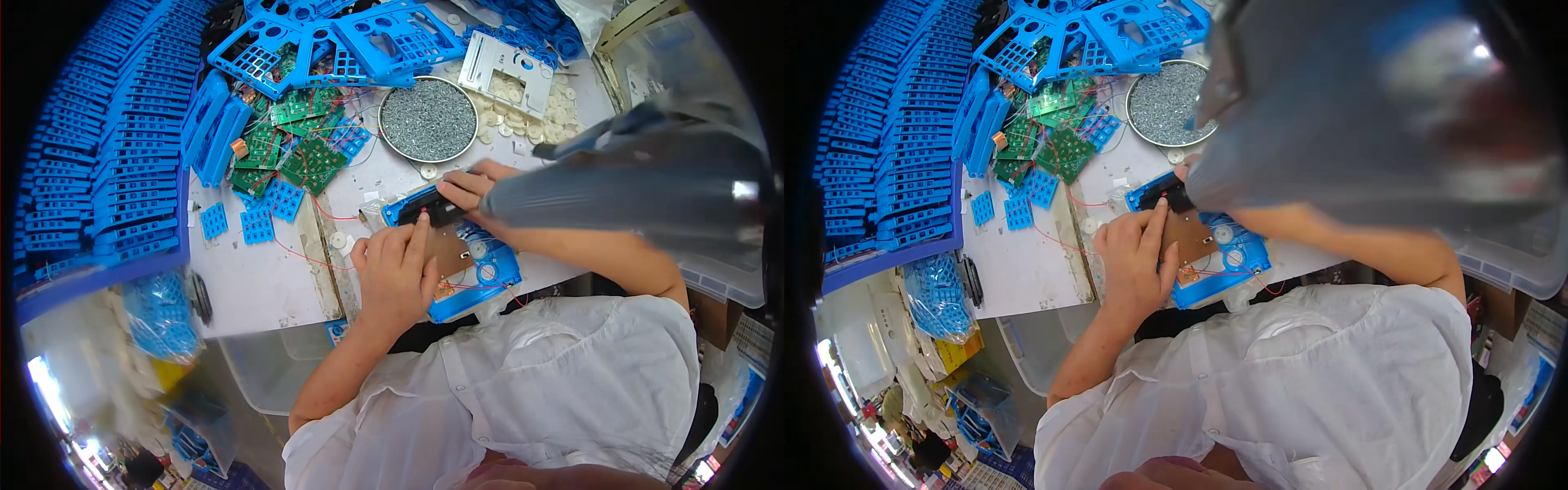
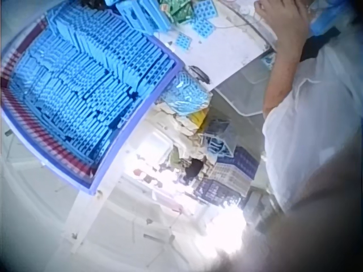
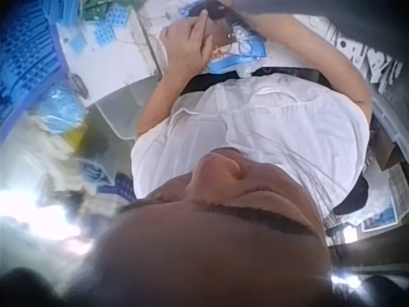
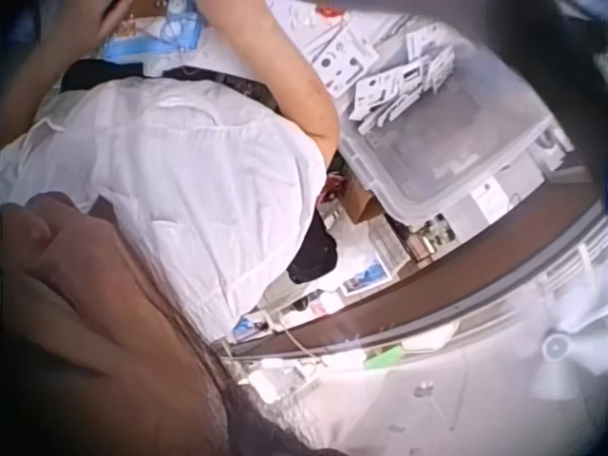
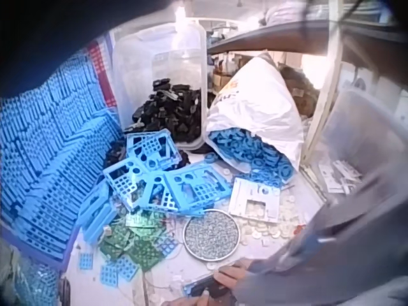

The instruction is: The person is seen assembling electronic toy components by applying adhesive, connecting circuit boards, and snapping plastic casings together.

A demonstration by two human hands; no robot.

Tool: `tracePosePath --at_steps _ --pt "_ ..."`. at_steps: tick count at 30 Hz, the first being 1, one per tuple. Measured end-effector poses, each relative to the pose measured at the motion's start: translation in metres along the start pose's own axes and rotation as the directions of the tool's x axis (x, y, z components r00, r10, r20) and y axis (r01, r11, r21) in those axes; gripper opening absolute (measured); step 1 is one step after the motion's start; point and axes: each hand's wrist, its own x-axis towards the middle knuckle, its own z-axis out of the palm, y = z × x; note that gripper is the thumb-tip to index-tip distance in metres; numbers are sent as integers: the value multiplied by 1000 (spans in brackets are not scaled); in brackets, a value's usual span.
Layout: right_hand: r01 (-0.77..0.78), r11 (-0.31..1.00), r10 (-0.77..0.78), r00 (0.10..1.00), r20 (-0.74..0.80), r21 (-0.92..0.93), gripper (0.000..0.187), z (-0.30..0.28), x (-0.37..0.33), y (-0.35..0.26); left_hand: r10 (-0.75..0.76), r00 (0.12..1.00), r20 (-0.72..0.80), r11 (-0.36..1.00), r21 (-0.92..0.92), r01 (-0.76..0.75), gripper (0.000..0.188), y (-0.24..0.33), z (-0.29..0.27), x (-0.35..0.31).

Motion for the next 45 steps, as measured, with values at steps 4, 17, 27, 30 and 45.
tracePosePath --at_steps 4,17,27,30,45 --pt "-10 991 10 1000 1 136 53 -9 9 11 -38 999 30 999 -33 39 65 0 -4 1" --pt "181 904 408 -101 -908 386 24 -127 -36 24 1 987 162 979 -199 31 32 -24 -32 87" --pt "166 675 448 682 -578 719 59 -120 -23 86 194 976 102 954 211 -211 9 -74 36 178" --pt "200 597 441 727 -526 777 57 -103 -5 69 191 980 48 945 259 -197 12 -76 42 183" --pt "195 387 491 784 -381 901 28 -69 35 33 240 970 -38 938 267 -222 10 -70 43 187"
